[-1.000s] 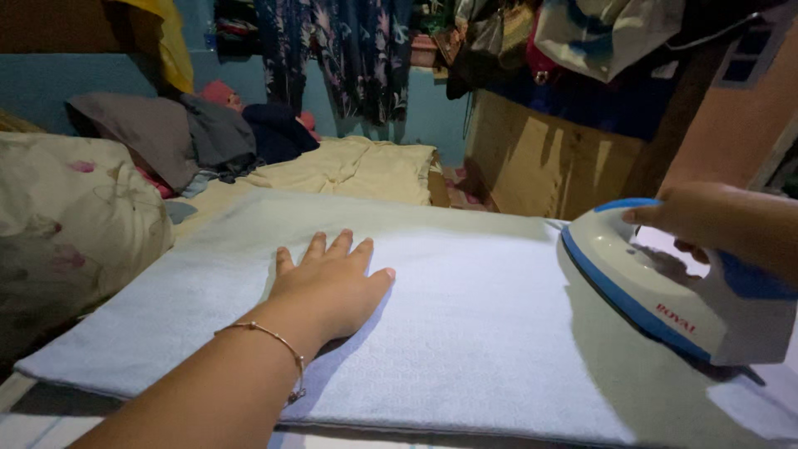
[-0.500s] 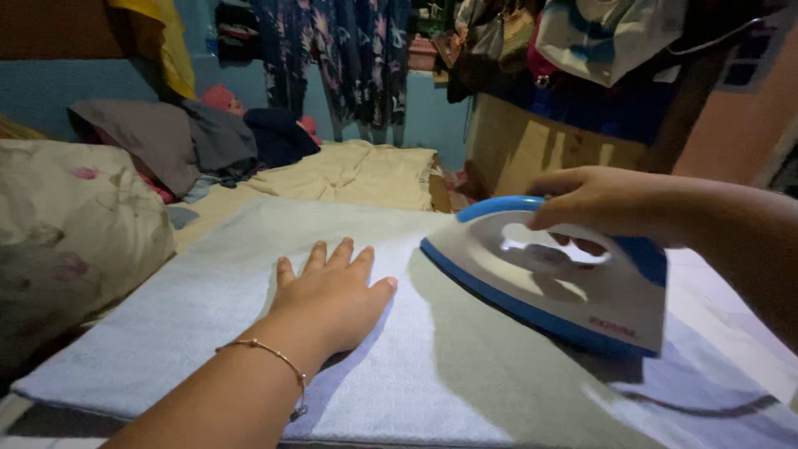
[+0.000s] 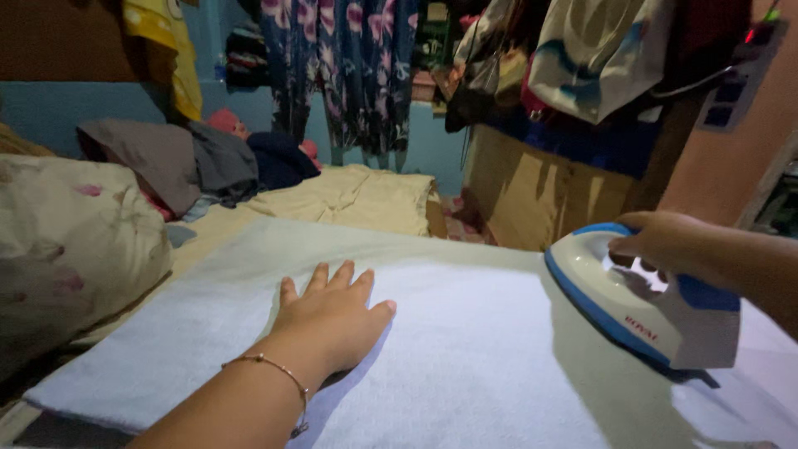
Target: The person irons a white towel laid out on a bed. They use a blue and white iron to smooth the fabric, periodically lifting and repositioning the towel to cover different sections. The person continues ironing until the towel appears smooth and wrinkle-free.
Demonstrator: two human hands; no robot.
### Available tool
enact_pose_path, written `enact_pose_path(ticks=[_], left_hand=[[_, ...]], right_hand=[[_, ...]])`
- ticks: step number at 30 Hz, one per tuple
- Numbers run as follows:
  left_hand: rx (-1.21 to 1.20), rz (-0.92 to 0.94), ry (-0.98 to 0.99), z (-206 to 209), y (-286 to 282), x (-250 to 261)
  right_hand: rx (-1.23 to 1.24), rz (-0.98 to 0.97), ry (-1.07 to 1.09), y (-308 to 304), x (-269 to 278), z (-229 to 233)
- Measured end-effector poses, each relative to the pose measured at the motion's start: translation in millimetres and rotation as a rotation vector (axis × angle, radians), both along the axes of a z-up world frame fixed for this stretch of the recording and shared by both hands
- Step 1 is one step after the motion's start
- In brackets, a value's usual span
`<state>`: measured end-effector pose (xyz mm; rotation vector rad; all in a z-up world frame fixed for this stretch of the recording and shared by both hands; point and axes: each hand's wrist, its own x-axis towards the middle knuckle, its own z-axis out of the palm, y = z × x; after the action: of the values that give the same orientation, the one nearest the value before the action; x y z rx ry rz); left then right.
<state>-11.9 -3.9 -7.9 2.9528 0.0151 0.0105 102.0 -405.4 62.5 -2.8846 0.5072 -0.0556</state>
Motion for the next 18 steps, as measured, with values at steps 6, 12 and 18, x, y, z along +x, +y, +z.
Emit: enact_pose_path(ticks=[6, 12, 18], left_hand=[[-0.048, 0.139, -0.085, -4, 6, 0], [-0.031, 0.154, -0.019, 10, 11, 10], [0.101, 0.144, -0.257, -9, 74, 37]], right_hand=[[0.203, 0.073, -0.008, 60, -45, 29], [0.175, 0.432, 0.099, 153, -68, 48], [0.075, 0.594, 0.056, 212, -56, 44]])
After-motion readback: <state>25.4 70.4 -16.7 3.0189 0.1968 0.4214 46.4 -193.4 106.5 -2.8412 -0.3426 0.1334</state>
